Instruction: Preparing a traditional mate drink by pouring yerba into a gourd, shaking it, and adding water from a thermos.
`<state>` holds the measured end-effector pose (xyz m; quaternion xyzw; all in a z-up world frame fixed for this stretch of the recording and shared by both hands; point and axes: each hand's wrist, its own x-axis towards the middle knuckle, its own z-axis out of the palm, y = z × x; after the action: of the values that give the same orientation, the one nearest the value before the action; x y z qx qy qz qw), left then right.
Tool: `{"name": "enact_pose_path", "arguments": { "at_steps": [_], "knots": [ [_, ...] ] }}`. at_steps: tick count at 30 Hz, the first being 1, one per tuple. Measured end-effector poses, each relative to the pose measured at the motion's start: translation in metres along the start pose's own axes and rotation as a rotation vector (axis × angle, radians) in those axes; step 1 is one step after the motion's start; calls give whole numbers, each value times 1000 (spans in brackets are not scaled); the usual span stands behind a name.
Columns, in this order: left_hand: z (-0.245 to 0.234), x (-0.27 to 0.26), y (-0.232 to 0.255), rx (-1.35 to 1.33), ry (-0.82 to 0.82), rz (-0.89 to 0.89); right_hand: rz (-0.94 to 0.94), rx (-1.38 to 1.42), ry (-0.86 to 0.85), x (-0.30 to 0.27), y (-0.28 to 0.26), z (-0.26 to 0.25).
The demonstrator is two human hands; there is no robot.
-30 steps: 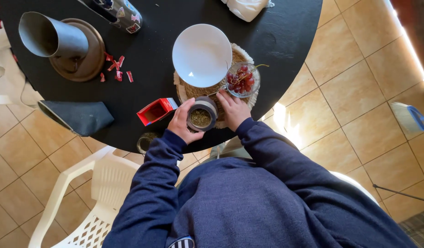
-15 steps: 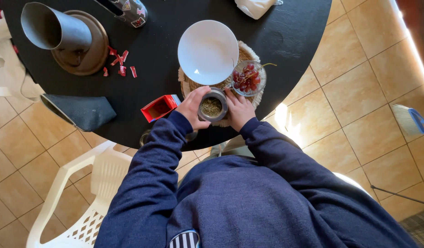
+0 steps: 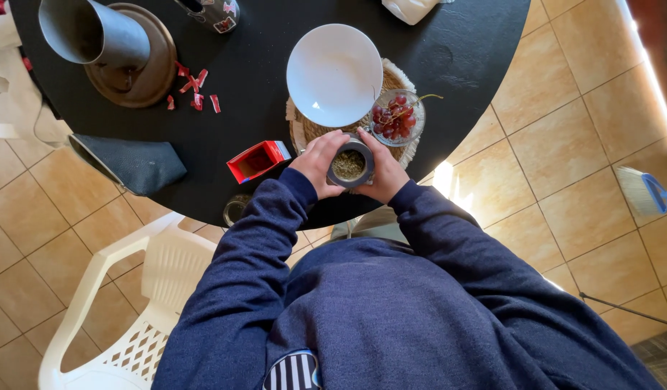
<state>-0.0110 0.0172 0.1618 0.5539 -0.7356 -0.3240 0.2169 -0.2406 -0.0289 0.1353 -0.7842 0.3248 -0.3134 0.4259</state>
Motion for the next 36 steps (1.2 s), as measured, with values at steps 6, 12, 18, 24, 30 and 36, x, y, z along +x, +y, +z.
{"name": "enact_pose_path", "arguments": {
  "at_steps": [6,12,18,24,30,36],
  "knots": [
    [10,-14,15,78,139,-125,0,0,9,0,5,2],
    [54,-28,40,-35,614,-309,-68,46,-14,6,6,8],
    [64,-26,32,-75,676,-262,-89,94,-41,14,10,7],
    [44,-36,26,-216,464,-320,-107,114,-50,19,3,6],
    [37,-57,23,-136,387,-438,-107,109,-64,21,-6,1],
    [44,-88,3,-91,345,-492,-125,105,-72,22,-14,-4]
  ]
}}
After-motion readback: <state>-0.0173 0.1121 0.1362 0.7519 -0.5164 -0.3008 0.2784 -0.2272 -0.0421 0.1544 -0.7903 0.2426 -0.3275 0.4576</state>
